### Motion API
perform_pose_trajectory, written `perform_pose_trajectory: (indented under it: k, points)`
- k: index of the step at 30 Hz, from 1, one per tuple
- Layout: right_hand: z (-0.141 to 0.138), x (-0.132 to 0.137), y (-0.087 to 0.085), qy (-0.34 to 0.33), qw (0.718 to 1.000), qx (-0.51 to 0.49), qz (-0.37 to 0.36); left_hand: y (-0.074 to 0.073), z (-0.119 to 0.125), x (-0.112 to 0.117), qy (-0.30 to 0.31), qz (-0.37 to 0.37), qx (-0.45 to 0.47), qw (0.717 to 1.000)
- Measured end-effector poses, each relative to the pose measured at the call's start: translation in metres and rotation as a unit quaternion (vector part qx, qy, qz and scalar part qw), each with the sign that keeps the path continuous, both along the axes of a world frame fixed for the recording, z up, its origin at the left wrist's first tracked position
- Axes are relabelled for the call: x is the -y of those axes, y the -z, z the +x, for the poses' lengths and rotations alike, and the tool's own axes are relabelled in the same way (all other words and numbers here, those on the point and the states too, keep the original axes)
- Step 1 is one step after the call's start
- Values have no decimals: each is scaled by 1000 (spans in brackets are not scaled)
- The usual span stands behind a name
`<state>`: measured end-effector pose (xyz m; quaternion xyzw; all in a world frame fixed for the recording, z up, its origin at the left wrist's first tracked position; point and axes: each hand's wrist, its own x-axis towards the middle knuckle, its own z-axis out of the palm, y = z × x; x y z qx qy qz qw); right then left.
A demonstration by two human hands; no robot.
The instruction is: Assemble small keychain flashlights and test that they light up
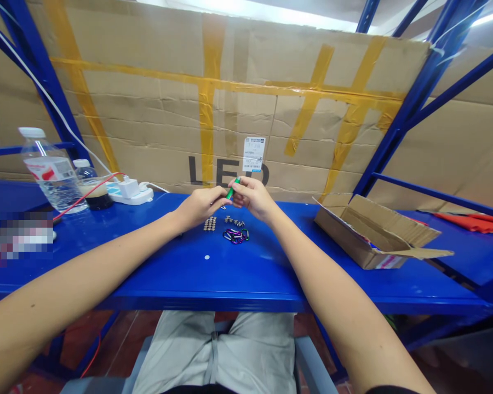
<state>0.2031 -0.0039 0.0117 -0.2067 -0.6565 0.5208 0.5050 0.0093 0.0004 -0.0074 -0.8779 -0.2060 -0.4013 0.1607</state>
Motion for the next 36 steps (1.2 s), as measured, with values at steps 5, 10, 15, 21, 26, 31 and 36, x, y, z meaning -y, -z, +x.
perform_pose_trajectory:
  k: [5,10,15,21,26,31,36]
  points:
    - [-3,3,-1,3,1000,-23,-13,-1,0,2,-10,21,-10,1000]
    - [-5,0,1,10,999,-22,-23,-2,1,5,-13,25,-17,999]
    - [-8,2,2,8,1000,-4,-14,-3,1,7,-19,20,-20,999]
    - [-9,3,2,21,1000,1,-4,-2,2,8,-15,-1,-5,1000]
    - [-11,1,3,20,999,-19,-29,2,4,7,-1,-72,53,996]
    - [-13,2,3,6,996,-44,-75,2,5,8,-3,-42,68,997]
    - [-13,3,3,-7,993,-56,-105,1,5,8,10,-4,50,999]
